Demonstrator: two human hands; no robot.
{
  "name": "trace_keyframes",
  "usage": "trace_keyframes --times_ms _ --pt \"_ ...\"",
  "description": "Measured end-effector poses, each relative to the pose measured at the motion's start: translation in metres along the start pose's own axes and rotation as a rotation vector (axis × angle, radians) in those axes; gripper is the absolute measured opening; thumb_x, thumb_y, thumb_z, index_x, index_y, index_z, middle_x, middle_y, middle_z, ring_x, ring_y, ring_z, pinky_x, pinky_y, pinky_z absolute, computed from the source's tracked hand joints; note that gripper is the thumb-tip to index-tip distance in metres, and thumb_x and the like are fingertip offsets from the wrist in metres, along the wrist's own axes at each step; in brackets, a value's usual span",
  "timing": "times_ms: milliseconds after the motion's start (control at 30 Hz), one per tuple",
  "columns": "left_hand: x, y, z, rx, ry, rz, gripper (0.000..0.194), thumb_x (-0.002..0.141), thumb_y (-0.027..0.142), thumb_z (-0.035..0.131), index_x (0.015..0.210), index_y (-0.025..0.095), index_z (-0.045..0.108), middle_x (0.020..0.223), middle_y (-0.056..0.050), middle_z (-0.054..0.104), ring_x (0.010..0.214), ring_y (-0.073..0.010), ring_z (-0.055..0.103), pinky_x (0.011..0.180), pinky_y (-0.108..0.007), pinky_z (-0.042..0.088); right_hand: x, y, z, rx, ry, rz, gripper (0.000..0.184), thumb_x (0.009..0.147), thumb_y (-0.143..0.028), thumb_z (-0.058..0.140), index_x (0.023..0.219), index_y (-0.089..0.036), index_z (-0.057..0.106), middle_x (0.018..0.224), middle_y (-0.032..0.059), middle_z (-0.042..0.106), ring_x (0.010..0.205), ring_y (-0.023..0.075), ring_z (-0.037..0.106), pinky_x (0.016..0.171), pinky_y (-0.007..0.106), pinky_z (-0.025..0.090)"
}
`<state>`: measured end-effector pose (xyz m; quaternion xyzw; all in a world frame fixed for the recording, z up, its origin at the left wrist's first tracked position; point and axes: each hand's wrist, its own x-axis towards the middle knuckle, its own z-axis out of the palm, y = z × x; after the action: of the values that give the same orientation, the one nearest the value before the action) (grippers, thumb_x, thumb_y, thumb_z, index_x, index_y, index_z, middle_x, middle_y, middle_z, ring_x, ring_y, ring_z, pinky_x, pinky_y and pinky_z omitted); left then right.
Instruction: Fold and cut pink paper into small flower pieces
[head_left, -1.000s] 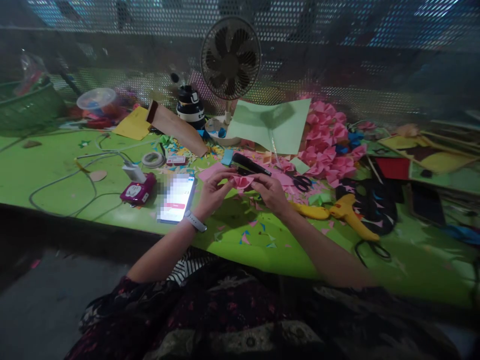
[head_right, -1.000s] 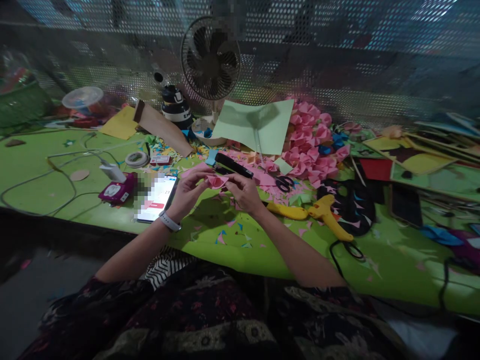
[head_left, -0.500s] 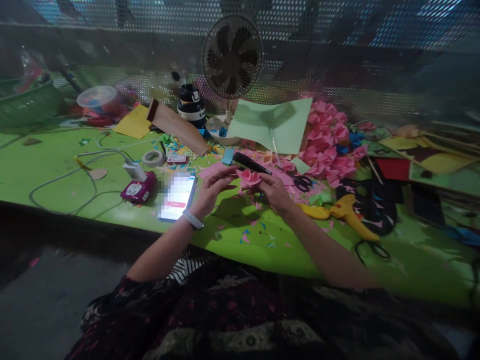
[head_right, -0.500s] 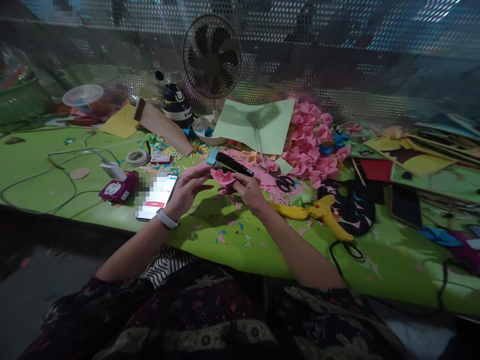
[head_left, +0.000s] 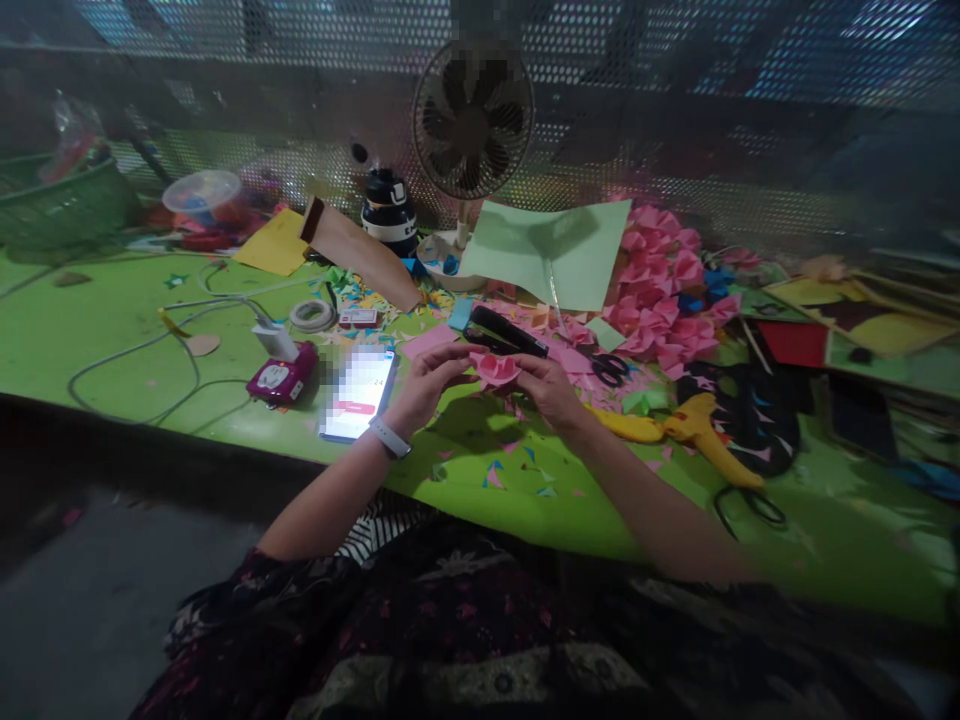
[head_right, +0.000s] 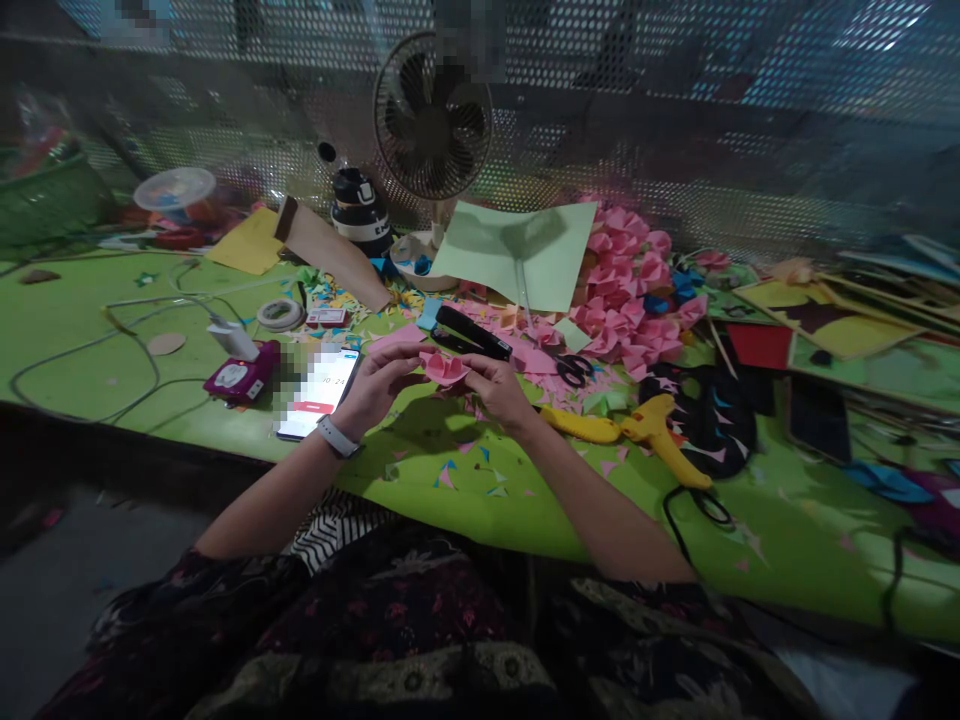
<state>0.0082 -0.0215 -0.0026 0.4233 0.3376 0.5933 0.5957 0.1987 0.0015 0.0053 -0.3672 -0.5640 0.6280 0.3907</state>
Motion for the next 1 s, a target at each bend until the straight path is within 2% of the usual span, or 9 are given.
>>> trace_keyframes --times_ms 200,400,500,600,733,800,900,1000 --pt "0.001 -0.001 -0.001 -0.024 0.005 0.0 0.02 0.071 0.033 0.078 0.087 0.021 0.081 0.101 -0.008 0.078 0.091 -0.0196 0.071 0.077 -0.031 0.059 0.001 0.003 -0.002 0.019 0.016 0.002 0.03 0.071 -0.04 0.08 0.091 -0.019 0.074 0.084 0.0038 0.076 0.065 0.0131 0.067 0.06 0.027 0.055" --pt "0.001 -0.002 -0.003 0.006 -0.005 0.005 0.019 0.071 0.033 0.079 0.087 0.022 0.081 0.098 -0.005 0.078 0.088 -0.0169 0.07 0.08 -0.031 0.061 0.002 0.006 -0.004 -0.032 0.006 -0.029 0.031 0.073 -0.043 0.078 0.092 -0.019 0.074 0.082 0.0041 0.075 0.067 0.0153 0.068 0.061 0.029 0.056" --pt "0.001 -0.005 -0.005 0.063 -0.011 0.01 0.021 0.074 0.032 0.078 0.091 0.021 0.079 0.096 -0.005 0.077 0.086 -0.0159 0.069 0.082 -0.033 0.06 0.001 0.005 -0.003 -0.044 0.009 -0.031 0.03 0.073 -0.043 0.077 0.092 -0.019 0.074 0.079 0.004 0.074 0.067 0.0154 0.067 0.061 0.029 0.056" --pt "0.001 -0.008 -0.006 0.221 -0.024 0.09 0.022 0.076 0.031 0.077 0.095 0.019 0.078 0.096 -0.006 0.076 0.086 -0.0163 0.069 0.082 -0.033 0.059 0.001 0.004 -0.003 -0.113 0.008 -0.057 0.028 0.077 -0.041 0.074 0.094 -0.019 0.075 0.085 0.0053 0.076 0.069 0.0147 0.067 0.065 0.03 0.056" --pt "0.001 -0.011 -0.005 0.498 -0.081 0.265 0.021 0.08 0.029 0.072 0.098 0.017 0.077 0.105 -0.01 0.075 0.097 -0.0202 0.069 0.083 -0.034 0.057 0.001 0.005 -0.005 -0.317 -0.003 -0.145 0.028 0.085 -0.039 0.063 0.098 -0.018 0.076 0.086 0.0067 0.076 0.07 0.0159 0.066 0.065 0.03 0.054" --pt "0.003 -0.013 -0.006 0.61 -0.101 0.35 0.018 0.083 0.026 0.067 0.097 0.018 0.077 0.104 -0.011 0.076 0.096 -0.0202 0.069 0.083 -0.035 0.057 0.001 0.007 -0.007 -0.477 -0.007 -0.215 0.029 0.09 -0.036 0.056 0.102 -0.018 0.075 0.091 0.0075 0.076 0.073 0.0176 0.067 0.065 0.031 0.054" --pt "0.006 -0.019 -0.011 0.762 -0.089 0.468 0.017 0.084 0.02 0.063 0.094 0.019 0.076 0.099 -0.01 0.075 0.089 -0.0196 0.068 0.081 -0.035 0.055 0.002 0.012 -0.011 -0.782 0.042 -0.405 0.031 0.093 -0.033 0.052 0.11 -0.018 0.073 0.104 0.0101 0.076 0.088 0.0229 0.069 0.076 0.036 0.054" --pt "0.008 -0.025 -0.015 0.876 -0.044 0.522 0.017 0.086 0.019 0.06 0.093 0.021 0.076 0.096 -0.009 0.074 0.086 -0.0191 0.067 0.079 -0.035 0.053 0.004 0.015 -0.013 -1.065 0.085 -0.56 0.032 0.096 -0.029 0.049 0.116 -0.016 0.07 0.111 0.0146 0.074 0.101 0.0277 0.067 0.087 0.041 0.051"
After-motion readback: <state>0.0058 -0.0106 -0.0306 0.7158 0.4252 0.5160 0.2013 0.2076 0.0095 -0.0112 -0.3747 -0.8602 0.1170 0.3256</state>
